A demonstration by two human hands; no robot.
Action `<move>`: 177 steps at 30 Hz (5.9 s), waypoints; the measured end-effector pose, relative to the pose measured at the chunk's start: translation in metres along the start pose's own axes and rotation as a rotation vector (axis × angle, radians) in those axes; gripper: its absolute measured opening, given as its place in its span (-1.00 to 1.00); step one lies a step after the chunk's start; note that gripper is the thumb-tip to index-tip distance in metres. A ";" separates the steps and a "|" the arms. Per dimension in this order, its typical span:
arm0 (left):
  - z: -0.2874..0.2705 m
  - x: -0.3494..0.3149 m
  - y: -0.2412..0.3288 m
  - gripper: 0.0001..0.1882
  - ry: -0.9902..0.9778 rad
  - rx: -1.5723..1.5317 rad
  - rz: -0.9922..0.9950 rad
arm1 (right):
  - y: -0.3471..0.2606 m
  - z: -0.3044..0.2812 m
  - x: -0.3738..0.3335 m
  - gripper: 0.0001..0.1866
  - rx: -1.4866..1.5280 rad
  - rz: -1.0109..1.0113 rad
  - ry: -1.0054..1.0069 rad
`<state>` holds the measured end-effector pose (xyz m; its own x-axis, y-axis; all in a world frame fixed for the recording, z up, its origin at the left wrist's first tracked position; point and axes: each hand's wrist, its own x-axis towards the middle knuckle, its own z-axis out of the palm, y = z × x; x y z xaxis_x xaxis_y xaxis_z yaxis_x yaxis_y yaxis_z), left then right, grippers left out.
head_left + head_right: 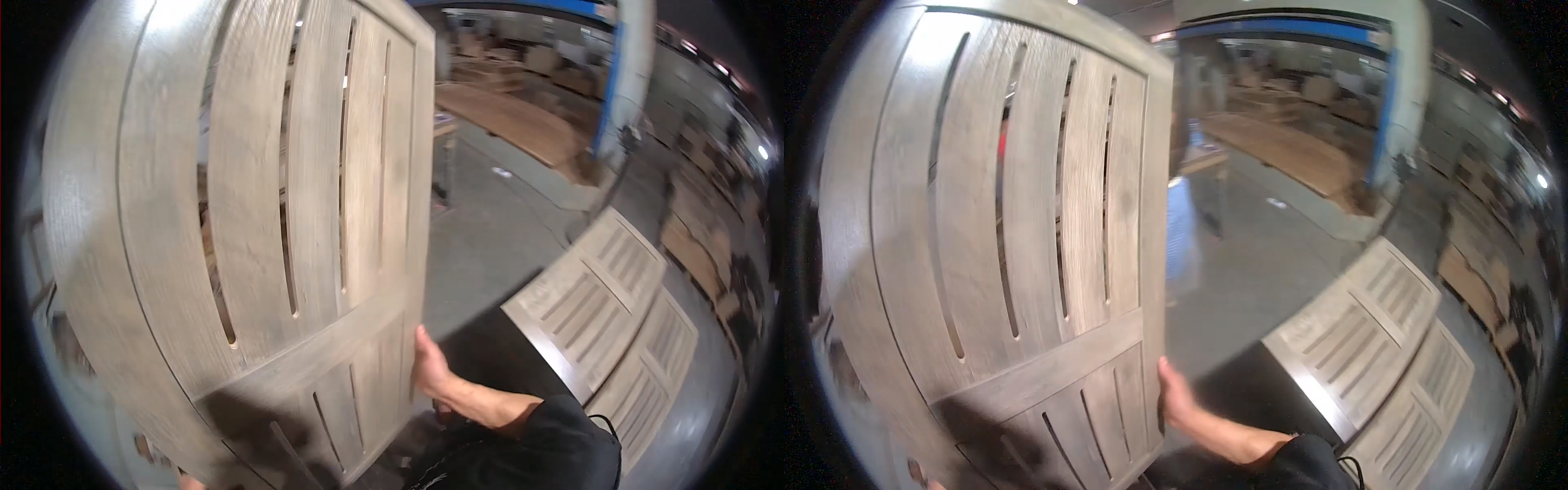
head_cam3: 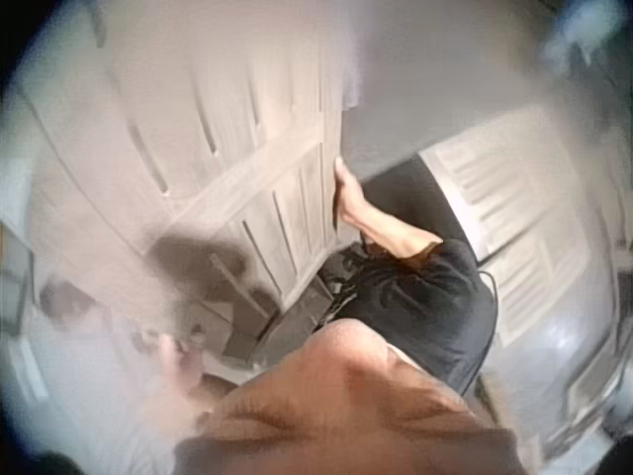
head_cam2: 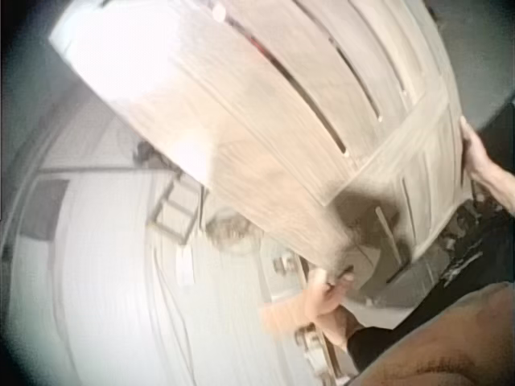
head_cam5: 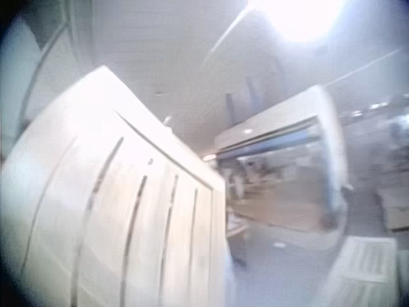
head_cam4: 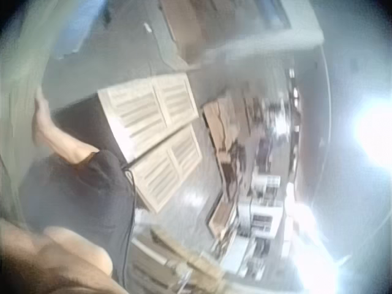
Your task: The person aligns wooden slatted panels on a workbench and uses a hammer to secure a wooden support beam onto the edge of the panels.
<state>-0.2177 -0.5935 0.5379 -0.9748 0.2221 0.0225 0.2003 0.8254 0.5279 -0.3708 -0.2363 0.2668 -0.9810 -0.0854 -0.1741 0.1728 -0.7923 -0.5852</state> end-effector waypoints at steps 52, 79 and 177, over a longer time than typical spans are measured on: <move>0.580 0.381 0.200 -0.14 -0.829 -0.309 0.708 | -0.136 -0.332 -0.291 -0.15 -0.803 -0.302 1.674; 0.580 0.370 0.199 -0.05 -0.712 0.042 0.929 | -0.104 -0.258 -0.300 0.00 -1.515 0.089 1.265; 0.423 0.579 -0.264 -0.16 0.215 -0.207 -0.865 | 0.183 -0.092 0.616 -0.51 -1.468 0.454 -0.884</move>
<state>-0.7928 -0.4627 0.0523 -0.7781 -0.5490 -0.3052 -0.6100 0.5446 0.5755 -0.9359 -0.3783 -0.0201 -0.5022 -0.7863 -0.3599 -0.1386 0.4840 -0.8640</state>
